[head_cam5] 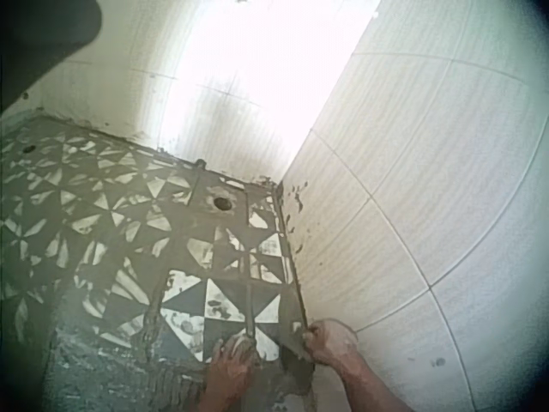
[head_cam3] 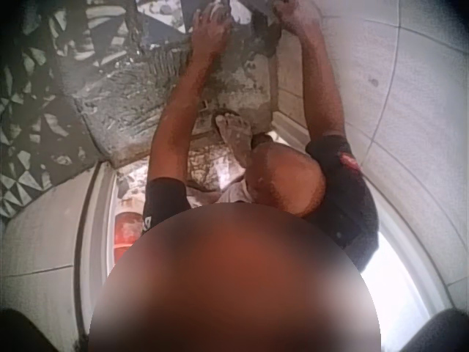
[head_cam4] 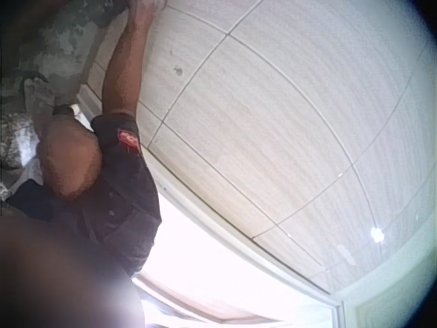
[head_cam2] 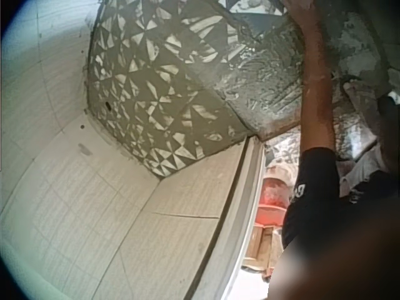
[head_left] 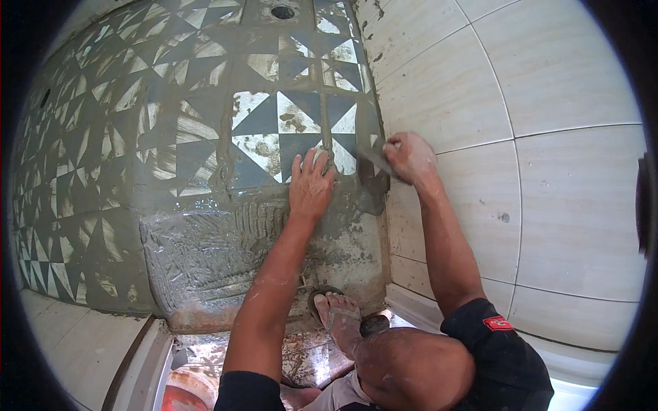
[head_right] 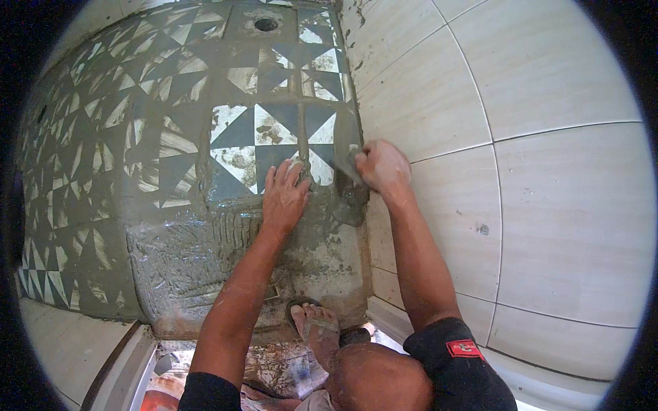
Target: Apply and spread grout or mortar onto a tiled floor using a trowel.
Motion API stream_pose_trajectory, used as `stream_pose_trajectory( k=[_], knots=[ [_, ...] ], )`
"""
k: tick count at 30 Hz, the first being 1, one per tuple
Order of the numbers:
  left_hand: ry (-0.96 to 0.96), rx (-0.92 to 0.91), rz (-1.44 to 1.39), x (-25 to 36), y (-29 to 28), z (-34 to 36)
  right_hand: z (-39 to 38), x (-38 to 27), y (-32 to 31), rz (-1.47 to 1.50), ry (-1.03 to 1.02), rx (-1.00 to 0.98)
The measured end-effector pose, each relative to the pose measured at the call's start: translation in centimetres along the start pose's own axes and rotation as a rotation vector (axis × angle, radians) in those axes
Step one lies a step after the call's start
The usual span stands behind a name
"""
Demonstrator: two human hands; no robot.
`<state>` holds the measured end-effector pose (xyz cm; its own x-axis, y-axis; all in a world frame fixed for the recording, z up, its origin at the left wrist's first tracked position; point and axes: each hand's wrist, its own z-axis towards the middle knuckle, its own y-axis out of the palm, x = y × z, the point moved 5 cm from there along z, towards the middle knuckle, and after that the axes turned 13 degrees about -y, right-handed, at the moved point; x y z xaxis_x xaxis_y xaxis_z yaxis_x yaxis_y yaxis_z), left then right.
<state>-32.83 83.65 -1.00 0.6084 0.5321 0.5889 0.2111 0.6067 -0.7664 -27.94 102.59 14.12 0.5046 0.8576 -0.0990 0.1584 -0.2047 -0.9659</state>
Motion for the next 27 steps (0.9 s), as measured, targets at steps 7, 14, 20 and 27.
stream_pose_trajectory(
  k=[7,14,20,27],
  knots=[
    [0.024,-0.002,-0.016,0.2,0.1,0.3,10.8,0.0,-0.7,-0.066,-0.031,0.167],
    [0.026,-0.040,0.003,0.2,-0.1,0.2,13.4,-0.1,-0.8,-0.054,0.008,-0.015],
    [0.049,-0.036,0.054,-0.3,0.3,0.0,4.5,-0.6,2.4,-0.073,-0.054,-0.071],
    [0.045,-0.049,0.055,0.0,0.2,0.0,-4.6,-1.8,3.9,0.053,-0.066,-0.351]
  ],
)
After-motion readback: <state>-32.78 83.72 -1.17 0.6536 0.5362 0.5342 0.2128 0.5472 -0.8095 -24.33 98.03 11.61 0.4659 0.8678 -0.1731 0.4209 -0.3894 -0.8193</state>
